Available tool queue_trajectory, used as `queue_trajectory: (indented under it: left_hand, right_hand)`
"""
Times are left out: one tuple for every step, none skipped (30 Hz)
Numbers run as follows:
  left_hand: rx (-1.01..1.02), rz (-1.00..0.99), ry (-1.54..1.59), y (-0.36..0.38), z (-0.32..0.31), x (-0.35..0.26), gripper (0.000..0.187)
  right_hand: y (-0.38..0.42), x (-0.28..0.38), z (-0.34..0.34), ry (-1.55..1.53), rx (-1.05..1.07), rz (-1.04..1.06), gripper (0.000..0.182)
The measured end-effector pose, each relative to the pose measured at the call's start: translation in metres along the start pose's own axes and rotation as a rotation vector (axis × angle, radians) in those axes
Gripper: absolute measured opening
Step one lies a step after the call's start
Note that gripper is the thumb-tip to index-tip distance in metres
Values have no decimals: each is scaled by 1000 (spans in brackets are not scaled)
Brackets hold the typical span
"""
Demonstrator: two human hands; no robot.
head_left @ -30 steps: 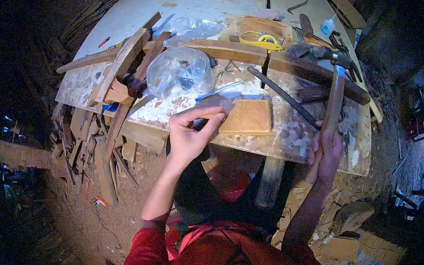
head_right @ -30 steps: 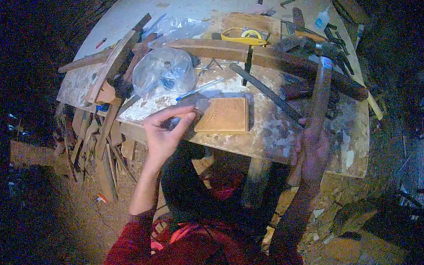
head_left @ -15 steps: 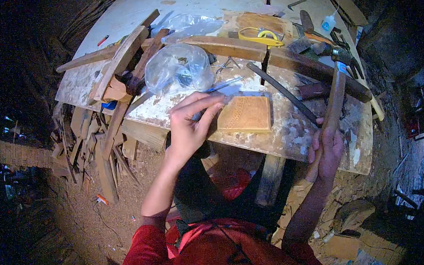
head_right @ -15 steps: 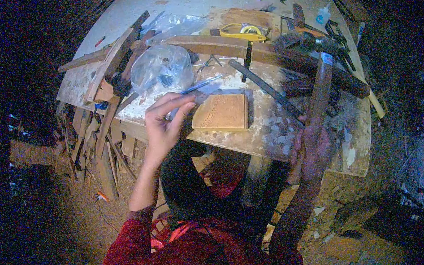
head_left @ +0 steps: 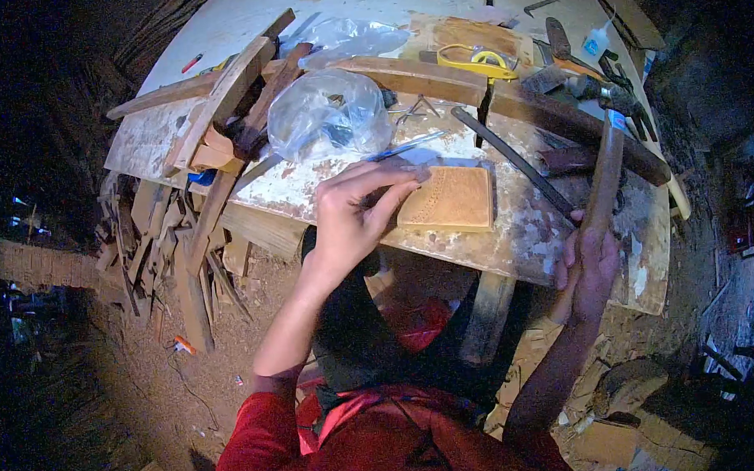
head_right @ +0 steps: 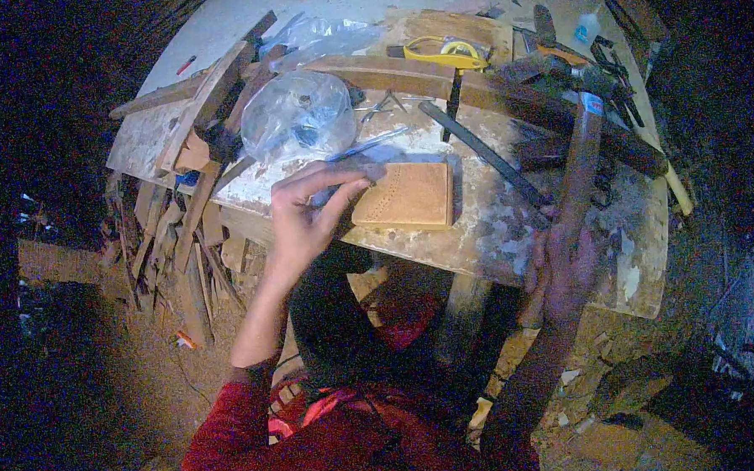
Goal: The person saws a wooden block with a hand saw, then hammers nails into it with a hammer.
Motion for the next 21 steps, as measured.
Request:
queue_trajectory:
  left_hand:
    - [1,11,12,0,0,0,9]
    - [2,21,23,-1,0,-2,10]
    - [3,31,35,-1,0,-2,10]
    - [-6,42,51,-1,-1,-1,11]
    - [-14,53,67,0,-2,1,11]
    - [-22,64,83,1,-3,3,12]
    - [-17,61,80,1,-4,3,12]
    - [-12,59,78,2,-5,3,12]
    - [-8,56,74,2,-5,3,12]
    - [-8,40,71,3,-5,3,13]
    - [-9,24,69,3,-6,3,13]
    - [-10,8,67,4,-6,2,14]
    - [-7,5,41,5,-7,2,14]
    - [-3,2,15,6,-6,3,15]
    - [0,-2,-11,7,-6,3,16]
    - [7,-3,-17,7,-5,2,16]
    - [14,-3,-22,7,-4,0,17]
    - [22,-3,-28,7,-3,-1,17]
    - [29,-8,-34,8,-3,-2,18]
    - [36,-12,-39,8,-2,-2,20]
    - [42,-16,-45,9,-1,-3,21]
  right_hand:
    - [0,-1,2,-12,-8,6,42]
    - [0,0,2,1,-4,7,42]
    - [0,1,2,13,1,7,42]
    - [-1,2,1,26,6,8,42]
    - [-1,2,0,25,6,8,43]
    - [-1,2,-1,25,6,9,43]
    - [0,3,-1,25,6,9,43]
    - [0,3,-1,32,-4,10,43]
    - [1,4,-2,37,-13,12,43]
    - [1,4,-2,43,-22,13,43]
    - [1,4,-3,33,-16,14,44]
    - [1,4,-4,23,-10,16,44]
    - [1,4,-4,13,-4,18,44]
    - [1,4,-4,22,-3,12,44]
    - [1,5,-3,31,-2,6,44]
    - [0,5,-2,40,-1,0,45]
    - [-1,3,1,51,10,7,45]
    - [-3,1,5,62,21,15,44]
    - [-4,0,7,74,32,22,44]
    - [-3,-1,8,55,30,18,44]
    - [-2,-1,5,37,28,13,44]
Point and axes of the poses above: each hand's wrist, its own y-axis away from the middle knuckle, its own z-axis out of the back of the hand, x = y × z, the point moved 6 cm from there along -y, towards the middle knuckle, and after that the axes turned 14 degrees about -y, right-handed, at the moved point
